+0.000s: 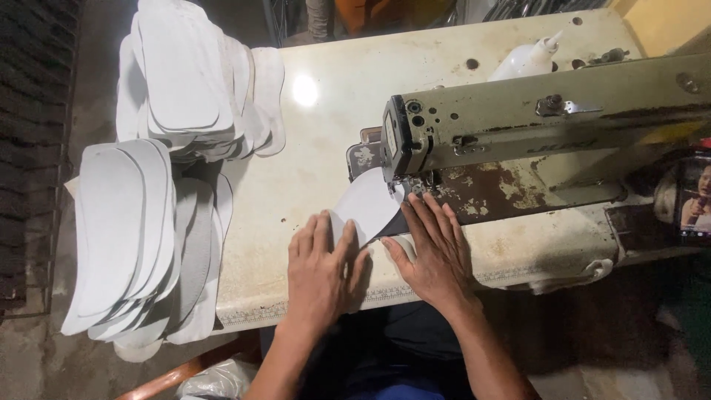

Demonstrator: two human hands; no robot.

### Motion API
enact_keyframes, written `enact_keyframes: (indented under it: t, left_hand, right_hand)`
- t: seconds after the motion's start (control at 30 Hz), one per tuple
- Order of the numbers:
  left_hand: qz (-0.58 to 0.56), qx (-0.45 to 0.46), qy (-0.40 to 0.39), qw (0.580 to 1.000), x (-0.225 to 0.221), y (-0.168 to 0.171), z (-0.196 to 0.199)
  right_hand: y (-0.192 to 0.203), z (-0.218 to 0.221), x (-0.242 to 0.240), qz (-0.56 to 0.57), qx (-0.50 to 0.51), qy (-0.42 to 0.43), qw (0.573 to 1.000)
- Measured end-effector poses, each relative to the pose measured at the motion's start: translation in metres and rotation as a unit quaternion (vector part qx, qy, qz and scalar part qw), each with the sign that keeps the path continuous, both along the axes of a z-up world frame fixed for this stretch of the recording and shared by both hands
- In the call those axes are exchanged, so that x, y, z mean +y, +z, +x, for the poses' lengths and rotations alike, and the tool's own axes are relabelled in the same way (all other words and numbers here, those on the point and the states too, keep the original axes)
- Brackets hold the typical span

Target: Stitching the edges of white shoe insoles using an industrial sewing machine

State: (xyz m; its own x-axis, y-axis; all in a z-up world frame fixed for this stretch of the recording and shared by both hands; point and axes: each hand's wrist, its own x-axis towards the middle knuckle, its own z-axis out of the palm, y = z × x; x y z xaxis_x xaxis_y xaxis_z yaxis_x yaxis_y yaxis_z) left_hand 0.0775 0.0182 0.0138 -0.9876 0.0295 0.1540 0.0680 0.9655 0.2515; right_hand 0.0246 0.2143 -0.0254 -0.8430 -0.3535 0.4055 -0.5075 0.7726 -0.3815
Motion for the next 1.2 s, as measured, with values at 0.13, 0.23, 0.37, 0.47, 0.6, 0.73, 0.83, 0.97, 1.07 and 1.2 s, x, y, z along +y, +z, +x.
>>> enact_keyframes:
  t: [0.13,0.23,0.37,0.47,0.6,0.73,0.83,0.97,1.07,1.2]
  left_hand:
    - [-0.021,0.080,-0.032,0.996,0.010,-0.001,0.015]
    - [0.022,0.074,-0.051,0.996,0.020,0.008,0.027]
    - [0.151,0.059,-0.090,0.983,0.037,0.010,0.043]
    - [0.168,0.084,-0.129,0.974,0.049,0.001,0.051]
    - [0.186,0.105,-0.168,0.963,0.055,0.005,0.051]
    - [0.263,0.069,-0.202,0.941,0.057,0.001,0.052]
    - [0.321,0.066,-0.222,0.918,0.061,-0.002,0.052]
    - [0.386,0.082,-0.247,0.885,0.059,-0.001,0.049]
    - [0.436,0.116,-0.254,0.856,0.052,0.003,0.051]
    - [0.466,0.137,-0.203,0.850,0.033,-0.007,0.076]
  right_hand:
    - [0.000,-0.002,0.005,0.032,0.028,0.015,0.999]
    - [0.002,0.000,0.008,0.014,0.015,0.016,1.000]
    - [0.012,0.001,0.010,-0.042,-0.045,0.011,0.998]
    - [0.004,0.000,0.013,-0.068,-0.051,0.012,0.996]
    - [0.007,-0.002,0.015,-0.073,-0.031,0.040,0.996]
    - [0.014,0.000,0.014,-0.071,-0.083,0.039,0.993]
    - [0.012,-0.001,0.015,-0.072,-0.078,0.046,0.993]
    - [0.009,-0.002,0.019,-0.034,-0.083,0.066,0.994]
    - [0.003,-0.003,0.016,-0.012,-0.033,0.055,0.998]
    - [-0.003,-0.007,0.018,-0.033,-0.020,0.115,0.993]
